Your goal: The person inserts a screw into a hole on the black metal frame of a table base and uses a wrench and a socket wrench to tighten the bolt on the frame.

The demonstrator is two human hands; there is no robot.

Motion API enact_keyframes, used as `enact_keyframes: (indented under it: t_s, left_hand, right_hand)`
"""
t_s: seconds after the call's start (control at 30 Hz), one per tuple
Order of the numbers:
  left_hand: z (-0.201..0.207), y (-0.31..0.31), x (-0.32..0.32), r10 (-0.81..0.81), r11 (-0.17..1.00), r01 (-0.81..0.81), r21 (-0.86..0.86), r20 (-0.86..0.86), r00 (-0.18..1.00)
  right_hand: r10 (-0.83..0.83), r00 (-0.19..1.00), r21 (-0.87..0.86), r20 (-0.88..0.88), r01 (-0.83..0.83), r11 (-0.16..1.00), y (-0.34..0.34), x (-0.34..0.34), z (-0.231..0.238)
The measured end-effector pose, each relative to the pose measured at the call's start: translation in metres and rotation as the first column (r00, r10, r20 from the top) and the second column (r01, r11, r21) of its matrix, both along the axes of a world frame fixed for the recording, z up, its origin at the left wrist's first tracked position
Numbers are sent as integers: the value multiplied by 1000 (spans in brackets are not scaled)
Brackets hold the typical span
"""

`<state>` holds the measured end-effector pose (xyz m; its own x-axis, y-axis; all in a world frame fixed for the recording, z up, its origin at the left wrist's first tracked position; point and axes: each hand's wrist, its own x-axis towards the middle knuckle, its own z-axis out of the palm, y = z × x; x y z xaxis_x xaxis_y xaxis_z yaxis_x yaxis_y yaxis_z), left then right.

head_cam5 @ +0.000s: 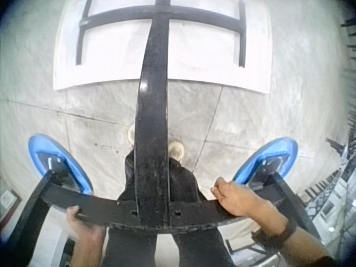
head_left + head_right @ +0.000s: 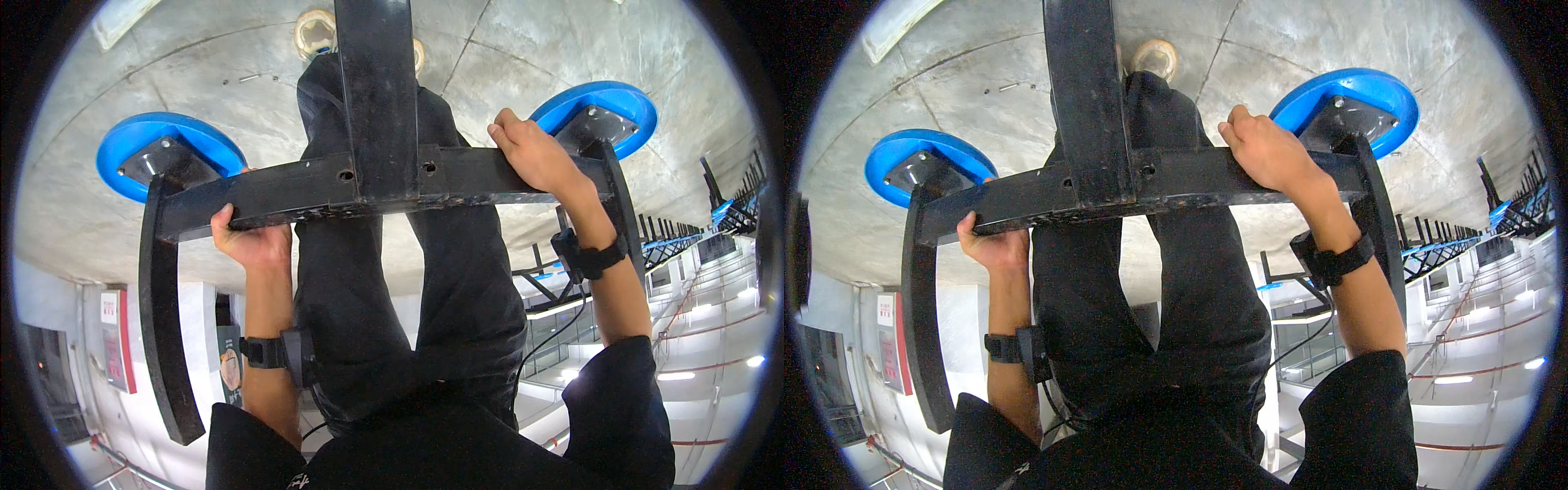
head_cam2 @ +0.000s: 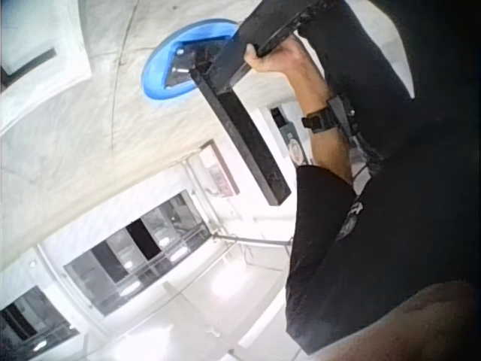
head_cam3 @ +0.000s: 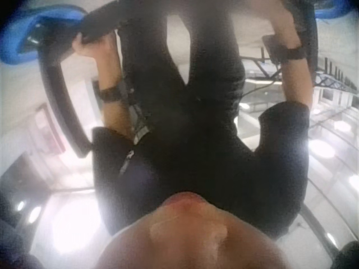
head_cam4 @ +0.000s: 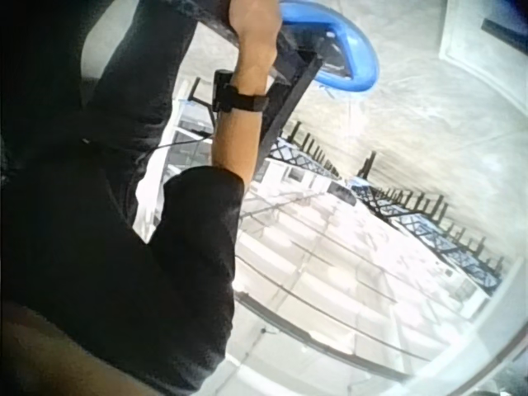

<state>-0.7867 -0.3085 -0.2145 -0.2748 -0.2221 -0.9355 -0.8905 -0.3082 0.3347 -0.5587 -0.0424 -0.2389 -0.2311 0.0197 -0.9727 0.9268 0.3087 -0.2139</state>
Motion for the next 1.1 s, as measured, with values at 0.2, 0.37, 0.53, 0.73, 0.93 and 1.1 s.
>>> enact_keyframes:
  t_s: [0.2,0.37,0.53,0.73,0.93,1.1]
  left_hand:
    - [-4,-7,-5,-32,999,32,7,-3,999]
    - [-3,-6,-6,24,999,-24,41,-13,1000]
    - [-3,1,-4,54,998,-55,-31,-19,998]
    - [-3,5,-2,55,998,-56,-14,-30,998]
    - [0,5,-1,37,999,-37,17,-14,999]
    - [1,6,-1,22,999,-23,41,32,999]
  right_hand:
    - [5,996,-48,-92,-10,999,-1,2,-5]
    - [14,992,-33,-122,-18,999,-2,0,-6]
    - [-10,997,-36,-76,7,999,-3,0,-7]
    - [4,996,-61,-89,-9,998,-1,0,-5]
    - [0,1000,-73,12,1,997,0,-2,-1]
    - [0,999,-18,-34,0,1000,-2,3,-2]
